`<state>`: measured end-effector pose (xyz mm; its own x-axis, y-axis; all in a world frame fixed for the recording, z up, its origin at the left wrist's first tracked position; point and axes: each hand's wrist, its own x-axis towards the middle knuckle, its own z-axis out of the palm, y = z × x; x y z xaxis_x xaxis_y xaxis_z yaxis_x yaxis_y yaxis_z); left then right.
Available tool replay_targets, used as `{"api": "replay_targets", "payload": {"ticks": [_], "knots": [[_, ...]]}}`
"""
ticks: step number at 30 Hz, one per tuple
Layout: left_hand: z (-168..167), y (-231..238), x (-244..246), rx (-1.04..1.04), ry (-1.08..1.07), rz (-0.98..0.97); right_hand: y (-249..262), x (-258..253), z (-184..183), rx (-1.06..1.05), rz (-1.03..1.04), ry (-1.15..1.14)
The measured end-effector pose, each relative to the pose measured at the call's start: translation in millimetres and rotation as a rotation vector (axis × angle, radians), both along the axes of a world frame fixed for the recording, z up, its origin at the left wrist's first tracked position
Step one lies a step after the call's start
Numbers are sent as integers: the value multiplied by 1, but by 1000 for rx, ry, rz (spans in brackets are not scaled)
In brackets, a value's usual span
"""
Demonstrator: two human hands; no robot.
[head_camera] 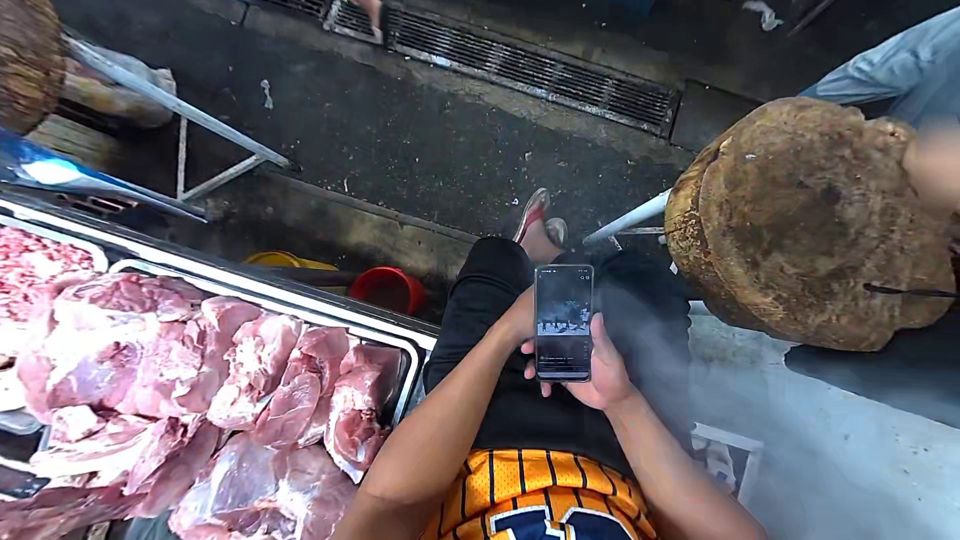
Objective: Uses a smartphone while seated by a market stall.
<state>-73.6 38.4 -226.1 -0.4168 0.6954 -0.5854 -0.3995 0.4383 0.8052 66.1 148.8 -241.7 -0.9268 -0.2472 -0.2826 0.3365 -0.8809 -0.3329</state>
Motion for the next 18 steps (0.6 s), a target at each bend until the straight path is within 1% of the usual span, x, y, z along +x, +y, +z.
{"api": "replay_targets", "payload": {"ticks": [6,10,13,18], "knots": [[-3,1,-1,24,6,-32,1,3,-3,-8,-9,14],[-7,1,-3,-52,82,-97,2,3,-5,-9,-3,15],[-6,-1,-4,-73,108,-126,2,3,-6,-6,14,13],[-5,0,-2,-49,76,-99,3,5,-6,-16,12,19]]}}
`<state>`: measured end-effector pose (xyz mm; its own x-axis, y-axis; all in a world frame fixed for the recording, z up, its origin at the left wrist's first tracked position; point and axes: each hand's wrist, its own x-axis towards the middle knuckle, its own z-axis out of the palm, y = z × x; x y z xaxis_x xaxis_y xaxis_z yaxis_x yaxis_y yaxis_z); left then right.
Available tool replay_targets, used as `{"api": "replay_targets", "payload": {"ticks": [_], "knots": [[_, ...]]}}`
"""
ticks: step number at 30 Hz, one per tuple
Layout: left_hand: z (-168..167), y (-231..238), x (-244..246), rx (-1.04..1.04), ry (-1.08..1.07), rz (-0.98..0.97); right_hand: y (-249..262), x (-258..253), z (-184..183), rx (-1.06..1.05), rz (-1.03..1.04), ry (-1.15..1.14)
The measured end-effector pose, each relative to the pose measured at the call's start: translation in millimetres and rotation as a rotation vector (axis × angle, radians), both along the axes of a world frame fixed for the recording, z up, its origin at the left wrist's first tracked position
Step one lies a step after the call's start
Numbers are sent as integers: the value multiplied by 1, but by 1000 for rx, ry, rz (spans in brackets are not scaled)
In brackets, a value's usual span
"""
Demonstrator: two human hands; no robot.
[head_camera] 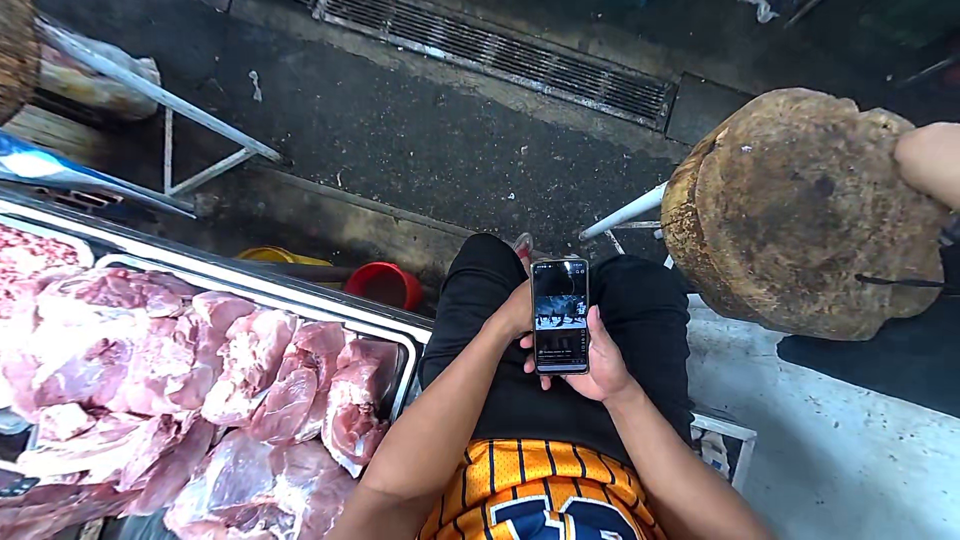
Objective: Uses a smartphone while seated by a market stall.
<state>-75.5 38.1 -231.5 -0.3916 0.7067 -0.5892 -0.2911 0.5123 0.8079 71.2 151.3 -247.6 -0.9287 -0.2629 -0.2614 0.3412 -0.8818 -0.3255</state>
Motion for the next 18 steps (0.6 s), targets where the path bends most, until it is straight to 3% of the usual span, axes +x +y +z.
{"api": "replay_targets", "payload": {"ticks": [18], "knots": [[3,2,2,-13,37,8,1,1,-2,-13,-12,-13]]}}
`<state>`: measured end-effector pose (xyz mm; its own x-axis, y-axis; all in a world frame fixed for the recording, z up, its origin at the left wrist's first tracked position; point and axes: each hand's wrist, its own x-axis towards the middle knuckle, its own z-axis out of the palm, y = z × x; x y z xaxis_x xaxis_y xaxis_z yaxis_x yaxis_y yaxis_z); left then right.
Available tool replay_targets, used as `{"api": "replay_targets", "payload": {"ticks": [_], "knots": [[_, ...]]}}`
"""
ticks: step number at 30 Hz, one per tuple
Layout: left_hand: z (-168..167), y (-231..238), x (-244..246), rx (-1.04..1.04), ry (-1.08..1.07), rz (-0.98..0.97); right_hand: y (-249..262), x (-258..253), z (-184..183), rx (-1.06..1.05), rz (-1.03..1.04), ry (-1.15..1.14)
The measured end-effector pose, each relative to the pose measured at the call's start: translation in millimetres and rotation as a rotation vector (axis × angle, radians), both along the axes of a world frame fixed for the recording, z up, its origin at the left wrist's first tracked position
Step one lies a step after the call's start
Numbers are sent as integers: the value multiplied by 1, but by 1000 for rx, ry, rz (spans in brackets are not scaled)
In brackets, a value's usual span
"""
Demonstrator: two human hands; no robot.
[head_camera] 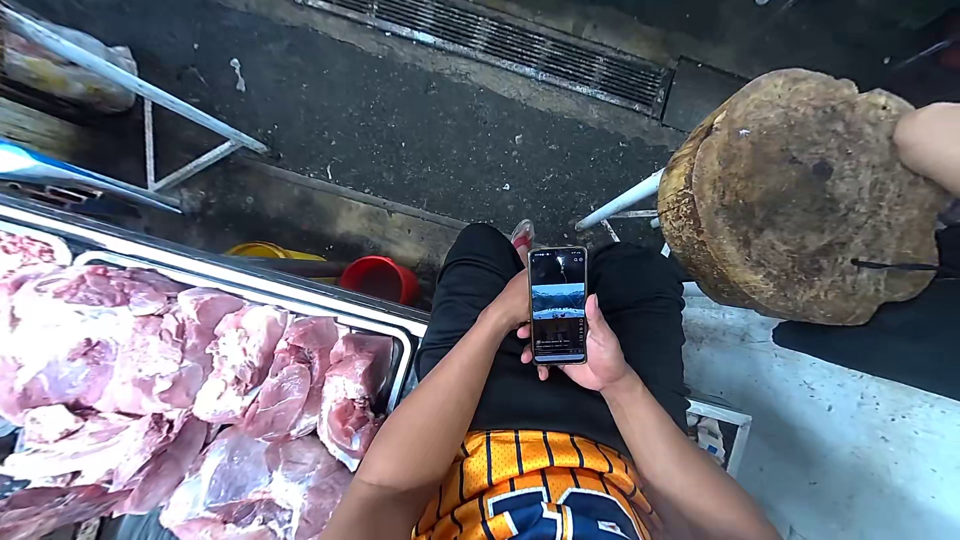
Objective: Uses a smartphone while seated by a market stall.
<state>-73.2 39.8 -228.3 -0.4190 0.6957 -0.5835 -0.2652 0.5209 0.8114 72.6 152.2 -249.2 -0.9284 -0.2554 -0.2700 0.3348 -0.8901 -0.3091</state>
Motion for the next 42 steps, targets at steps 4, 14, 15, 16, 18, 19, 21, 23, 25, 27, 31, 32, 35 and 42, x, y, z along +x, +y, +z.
{"api": "replay_targets", "payload": {"ticks": [4,14,15,16,18,19,21,23,25,27,31,32,35,42], "knots": [[6,-1,-3,10,57,-5,-1,-1,-1,6,7,-11],[20,-5,5,-32,72,12,-6,-2,17,135,1,-40],[23,-6,2,-2,89,23,-7,-5,18,129,-2,-33],[22,-7,0,49,107,24,-8,-7,18,125,-1,-29],[21,-6,-2,145,124,16,-5,-9,16,110,25,6],[18,-5,-3,167,110,9,-4,-9,16,108,35,16],[14,-4,-5,184,80,3,-3,-9,13,102,37,25],[9,-4,-4,189,69,12,-2,-6,9,106,41,21],[7,-4,-4,181,91,1,-2,-6,8,100,43,35],[6,-6,-4,164,140,-33,-3,-6,7,98,47,29],[2,-8,-5,184,184,-27,-2,-6,5,92,63,36],[2,-8,-5,188,173,-18,-2,-6,4,94,65,36],[5,-5,-4,173,151,-35,-1,-5,6,84,55,26],[9,-5,-6,195,64,4,-4,-8,11,64,34,36]]}}
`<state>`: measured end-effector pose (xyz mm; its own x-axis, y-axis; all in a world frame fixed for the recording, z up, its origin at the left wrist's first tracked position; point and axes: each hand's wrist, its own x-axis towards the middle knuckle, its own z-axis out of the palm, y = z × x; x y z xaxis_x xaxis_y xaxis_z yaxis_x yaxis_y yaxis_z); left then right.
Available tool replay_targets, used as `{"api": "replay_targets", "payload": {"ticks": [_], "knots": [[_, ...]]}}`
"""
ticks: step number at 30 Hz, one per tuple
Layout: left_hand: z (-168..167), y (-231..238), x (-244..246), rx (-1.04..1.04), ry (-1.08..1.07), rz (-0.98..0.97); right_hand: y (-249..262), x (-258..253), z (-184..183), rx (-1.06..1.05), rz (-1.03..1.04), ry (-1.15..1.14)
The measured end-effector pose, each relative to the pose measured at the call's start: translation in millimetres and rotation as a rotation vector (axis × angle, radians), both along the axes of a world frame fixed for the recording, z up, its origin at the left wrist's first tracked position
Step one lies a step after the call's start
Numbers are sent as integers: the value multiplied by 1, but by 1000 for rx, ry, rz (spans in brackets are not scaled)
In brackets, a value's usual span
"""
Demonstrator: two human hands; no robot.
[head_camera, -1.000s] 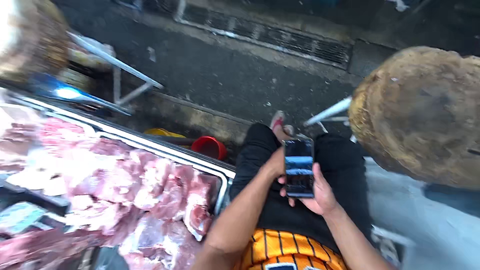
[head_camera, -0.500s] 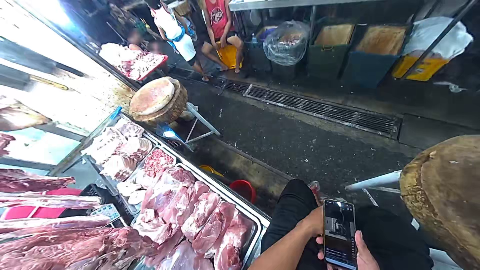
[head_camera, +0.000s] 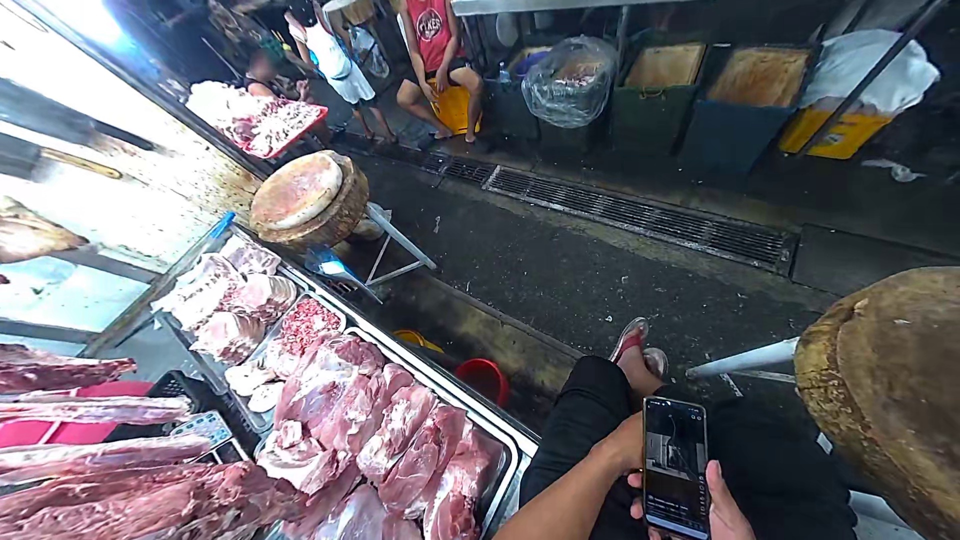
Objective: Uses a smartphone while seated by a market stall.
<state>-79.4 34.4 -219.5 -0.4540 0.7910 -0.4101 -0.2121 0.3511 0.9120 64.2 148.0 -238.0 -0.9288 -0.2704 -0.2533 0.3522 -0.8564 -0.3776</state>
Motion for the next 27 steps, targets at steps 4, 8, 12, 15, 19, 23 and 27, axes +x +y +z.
{"api": "replay_targets", "payload": {"ticks": [4,8,12,15,19,23,27], "knots": [[-6,0,0,1,-4,-8,-1,2,-1,-8,-11,5],[-2,2,4,-31,4,-3,-1,6,-4,8,-37,-60],[-5,-1,0,4,66,-16,-1,3,-7,-21,-18,-50],[-7,-2,0,-6,59,-17,-1,4,-8,-42,-11,-54],[-7,0,2,-7,24,-7,0,5,-7,-48,-20,-49],[-7,2,2,12,-21,3,0,5,-6,-78,-38,-40],[-5,3,2,6,-38,13,0,3,-7,-86,-48,-28]]}}
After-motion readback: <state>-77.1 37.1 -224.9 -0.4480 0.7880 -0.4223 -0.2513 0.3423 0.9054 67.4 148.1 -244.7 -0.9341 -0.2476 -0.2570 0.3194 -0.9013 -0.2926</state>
